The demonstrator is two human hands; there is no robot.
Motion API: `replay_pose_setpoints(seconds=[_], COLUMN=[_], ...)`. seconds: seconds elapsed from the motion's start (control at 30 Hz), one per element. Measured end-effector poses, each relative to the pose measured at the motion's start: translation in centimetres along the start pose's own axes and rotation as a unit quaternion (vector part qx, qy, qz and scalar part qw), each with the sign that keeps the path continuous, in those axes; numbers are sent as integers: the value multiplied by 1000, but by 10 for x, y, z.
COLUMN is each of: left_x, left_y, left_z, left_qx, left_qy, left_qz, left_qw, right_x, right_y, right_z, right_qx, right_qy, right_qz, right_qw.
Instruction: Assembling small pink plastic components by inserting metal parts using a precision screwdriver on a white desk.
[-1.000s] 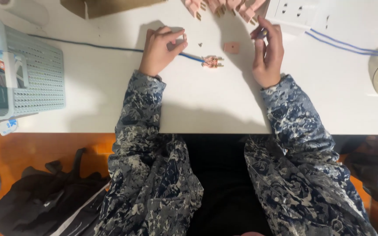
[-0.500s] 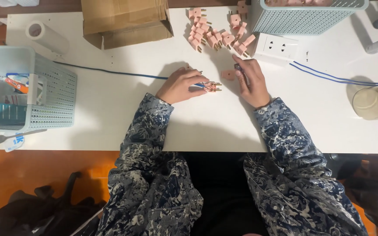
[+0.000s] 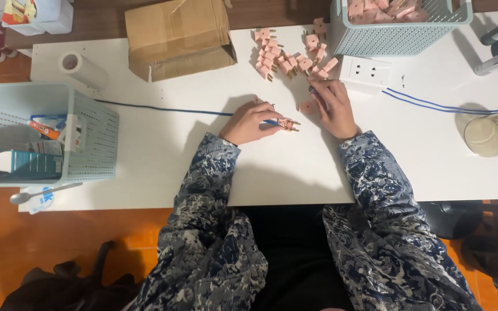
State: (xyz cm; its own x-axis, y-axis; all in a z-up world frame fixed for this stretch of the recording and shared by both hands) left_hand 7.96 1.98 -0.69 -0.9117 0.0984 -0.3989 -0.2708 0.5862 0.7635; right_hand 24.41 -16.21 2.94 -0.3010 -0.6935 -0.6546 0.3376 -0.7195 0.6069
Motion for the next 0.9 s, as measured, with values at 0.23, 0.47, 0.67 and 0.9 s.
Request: replay_pose_setpoints(seconds=[0.23,0.47,0.67,0.9], left_x=[1,2,4,10], left_y=[-3,-11,-11,-13], left_z=[2,10,8,11], left_qx=[20,30,24,29], left_qy=[8,19,15,38], left_qz=[14,26,22,51], left_qw=[1000,999,999,998], right_x=[4,14,17,12], right_y=[-7,-9,-2,0], right_z=[-5,-24,-25,-18], right_qx=[6,4,6,3], right_qy=[-19,-42,-55,-66], right_qz=[10,-8,-22,-29], right_qw=[1000,999,998,997])
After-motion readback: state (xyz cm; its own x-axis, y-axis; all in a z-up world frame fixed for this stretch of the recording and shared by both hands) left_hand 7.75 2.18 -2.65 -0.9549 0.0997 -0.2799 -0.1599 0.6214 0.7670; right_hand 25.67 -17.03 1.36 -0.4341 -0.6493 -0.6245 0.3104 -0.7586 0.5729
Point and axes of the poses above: each hand's wrist, its own x-axis away from the middle knuckle, its own y-axis out of the back of the hand, z = x × y, the point moved 7 cm from there along -x, towards the middle knuckle, and after that the axes turned 1 degree about z, right-handed, at the moved point
